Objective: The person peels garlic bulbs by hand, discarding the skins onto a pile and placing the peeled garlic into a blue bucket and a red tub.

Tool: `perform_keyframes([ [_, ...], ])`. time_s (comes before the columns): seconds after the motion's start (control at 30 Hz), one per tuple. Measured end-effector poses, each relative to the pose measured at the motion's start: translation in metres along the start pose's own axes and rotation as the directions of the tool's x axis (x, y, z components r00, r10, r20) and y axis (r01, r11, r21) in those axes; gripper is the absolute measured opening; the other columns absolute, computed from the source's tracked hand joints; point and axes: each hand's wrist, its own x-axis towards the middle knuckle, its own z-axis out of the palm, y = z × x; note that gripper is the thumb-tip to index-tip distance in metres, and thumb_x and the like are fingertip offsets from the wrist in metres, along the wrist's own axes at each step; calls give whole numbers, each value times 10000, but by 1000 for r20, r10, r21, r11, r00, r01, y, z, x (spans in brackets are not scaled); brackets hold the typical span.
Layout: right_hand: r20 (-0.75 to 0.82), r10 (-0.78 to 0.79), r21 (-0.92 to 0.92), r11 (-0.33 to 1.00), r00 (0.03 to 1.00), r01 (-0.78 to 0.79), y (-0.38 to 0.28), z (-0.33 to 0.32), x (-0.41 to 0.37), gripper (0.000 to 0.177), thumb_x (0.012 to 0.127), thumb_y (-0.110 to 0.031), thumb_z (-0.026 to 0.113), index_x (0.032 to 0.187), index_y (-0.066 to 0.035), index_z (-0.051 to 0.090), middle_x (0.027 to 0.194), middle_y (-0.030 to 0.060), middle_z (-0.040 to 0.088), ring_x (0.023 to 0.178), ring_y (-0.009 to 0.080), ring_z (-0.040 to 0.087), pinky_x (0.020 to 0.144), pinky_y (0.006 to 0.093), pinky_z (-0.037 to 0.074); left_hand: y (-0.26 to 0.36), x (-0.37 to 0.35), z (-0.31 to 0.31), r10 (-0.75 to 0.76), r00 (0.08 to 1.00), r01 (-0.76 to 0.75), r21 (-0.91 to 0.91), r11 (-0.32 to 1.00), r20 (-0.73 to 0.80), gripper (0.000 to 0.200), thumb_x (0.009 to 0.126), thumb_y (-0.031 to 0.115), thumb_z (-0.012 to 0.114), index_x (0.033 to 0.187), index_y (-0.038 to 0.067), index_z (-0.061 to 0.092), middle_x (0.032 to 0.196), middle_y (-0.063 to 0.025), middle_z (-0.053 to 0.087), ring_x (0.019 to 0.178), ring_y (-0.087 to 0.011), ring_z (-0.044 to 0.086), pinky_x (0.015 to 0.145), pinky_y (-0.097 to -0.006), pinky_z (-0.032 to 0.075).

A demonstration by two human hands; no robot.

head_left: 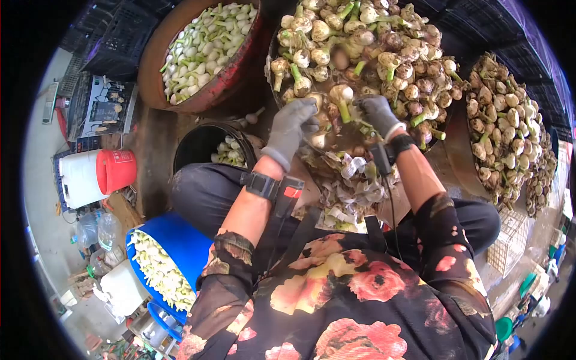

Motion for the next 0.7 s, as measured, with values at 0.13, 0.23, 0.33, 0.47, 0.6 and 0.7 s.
perform_keyframes([
  [0.13,-155,165,846,531,974,45,13,-23,-34,189,688,3,529,830,-75,625,701,72,593,616,188,569,554,282,455,-25,31,0,228,972,-225,458,860,49,350,770,156,607,1066,-10,520,848,-33,558,749,-121,551,656,-212,452],
  [0.23,246,533,793,370,810,-484,3,-37,-46,229,704,-25,494,885,-72,627,667,52,576,562,166,553,542,283,460,-14,7,12,106,994,-110,264,958,29,314,790,164,587,1048,-6,528,831,-37,563,712,-111,551,629,-214,455],
  [0.33,141,482,385,778,865,-496,1,-28,-54,372,683,-97,568,1051,-152,559,882,83,602,811,260,584,727,321,468,-11,-2,4,18,998,-30,201,979,61,266,817,161,555,1031,4,534,803,-24,562,668,-96,545,588,-231,468],
  [0.47,263,354,177,897,898,-405,-22,-18,-58,550,673,-113,577,1200,-174,432,1135,153,501,1046,303,487,865,368,409,-16,-14,12,-61,997,53,151,987,45,247,828,155,541,1028,11,545,812,-31,568,649,-104,548,571,-226,471],
  [0.6,327,243,129,946,913,-298,-17,25,-41,366,724,-129,532,1090,-119,530,1043,176,559,984,309,531,812,377,443,-23,-18,16,-86,989,66,167,984,118,231,835,157,533,1017,17,560,844,-44,578,646,-110,554,561,-220,472],
  [0.7,299,259,154,937,919,-314,-11,32,-42,294,699,-119,538,987,-102,592,1015,163,574,970,306,538,800,368,446,-23,-19,13,-98,991,78,212,974,86,230,835,165,536,1014,22,566,860,-49,583,647,-111,559,560,-221,473],
])
